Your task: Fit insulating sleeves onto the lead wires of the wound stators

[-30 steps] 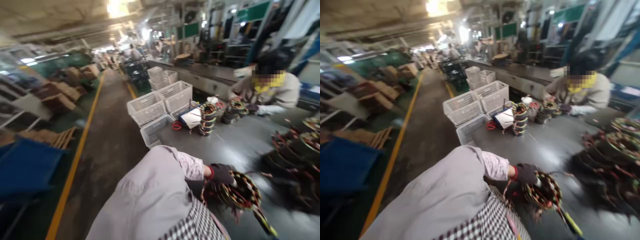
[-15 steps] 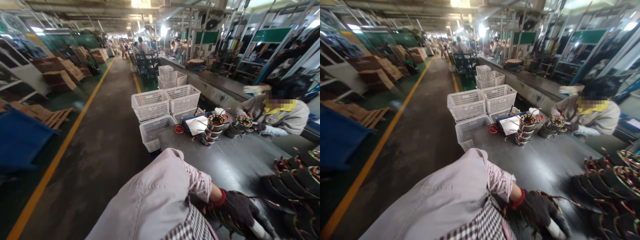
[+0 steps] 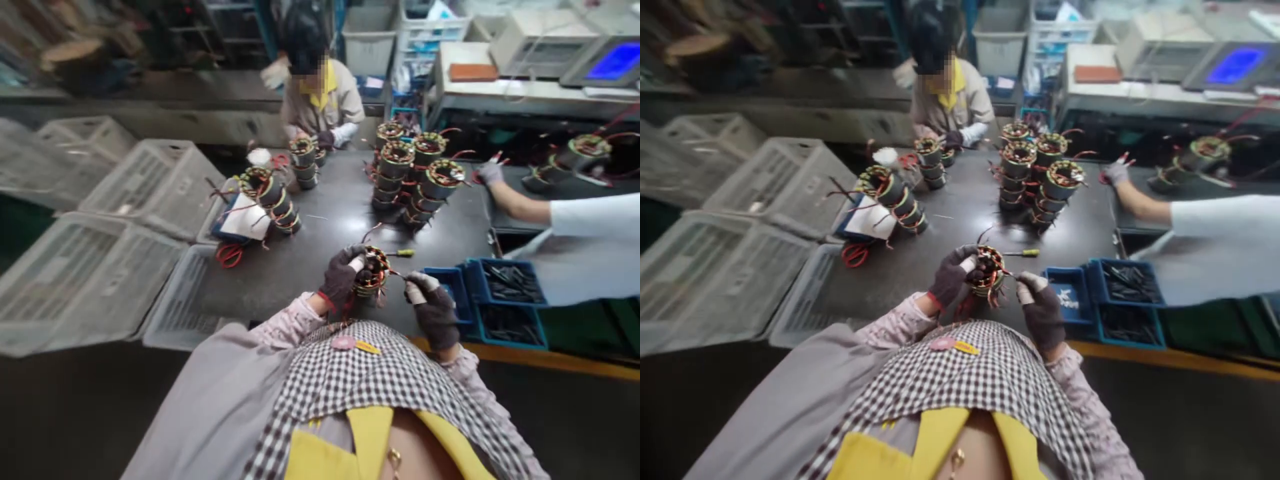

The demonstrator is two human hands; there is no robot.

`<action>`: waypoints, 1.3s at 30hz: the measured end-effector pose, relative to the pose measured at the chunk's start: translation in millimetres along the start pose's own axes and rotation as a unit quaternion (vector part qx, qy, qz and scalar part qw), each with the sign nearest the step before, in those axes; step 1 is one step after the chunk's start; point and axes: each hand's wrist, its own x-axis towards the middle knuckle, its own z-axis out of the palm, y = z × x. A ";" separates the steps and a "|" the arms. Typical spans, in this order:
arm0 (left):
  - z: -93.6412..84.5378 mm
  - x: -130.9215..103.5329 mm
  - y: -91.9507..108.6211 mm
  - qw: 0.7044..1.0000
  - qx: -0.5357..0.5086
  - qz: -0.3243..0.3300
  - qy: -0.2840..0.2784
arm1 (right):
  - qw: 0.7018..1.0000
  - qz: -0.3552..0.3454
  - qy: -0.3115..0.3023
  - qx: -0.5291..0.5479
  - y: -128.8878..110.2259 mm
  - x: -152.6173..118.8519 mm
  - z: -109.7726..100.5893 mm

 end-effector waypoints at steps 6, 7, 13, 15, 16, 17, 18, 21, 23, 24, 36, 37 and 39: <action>2.3 -6.3 -1.4 0.999 0.032 0.014 -0.011 | 0.999 -0.009 0.034 0.016 8.1 -10.0 10.1; 2.1 -6.4 -2.0 0.999 0.035 0.015 -0.007 | 0.999 -0.008 0.040 0.017 9.5 -10.4 10.6; 1.5 -5.8 -8.8 0.999 0.037 0.031 -0.002 | 0.992 0.023 0.006 0.122 17.2 -3.3 25.0; 2.3 -5.8 -10.9 0.998 0.044 0.029 -0.016 | 0.990 0.030 -0.036 0.134 17.0 4.3 32.8; 2.5 -5.5 -11.6 0.998 0.050 0.028 -0.028 | 0.990 0.025 -0.055 0.127 16.9 8.8 35.5; 2.3 -5.0 -11.8 0.997 0.057 0.030 -0.040 | 0.991 0.015 -0.073 0.115 17.0 13.4 36.7; 1.7 -4.4 -11.4 0.996 0.065 0.037 -0.050 | 0.991 0.002 -0.093 0.102 17.5 17.7 36.1; -0.9 -3.1 -5.9 0.993 0.082 0.048 -0.073 | 0.990 -0.051 -0.126 0.047 18.3 24.3 23.8; -0.2 -5.0 1.1 0.993 0.077 0.038 -0.082 | 0.992 -0.094 -0.083 0.011 14.1 22.5 10.2; 1.7 -7.1 5.1 0.993 0.073 0.033 -0.085 | 0.992 -0.113 -0.047 0.001 9.2 20.5 3.4; 3.0 17.3 9.5 0.970 0.175 0.162 0.046 | 0.976 0.054 -0.075 0.198 28.0 32.1 -8.0; -3.8 23.2 5.8 0.963 0.207 0.159 0.064 | 0.979 0.062 -0.071 0.182 42.8 30.1 -1.4; -14.9 30.6 -2.1 0.960 0.263 0.087 0.047 | 0.986 0.051 -0.066 0.143 65.6 26.1 13.0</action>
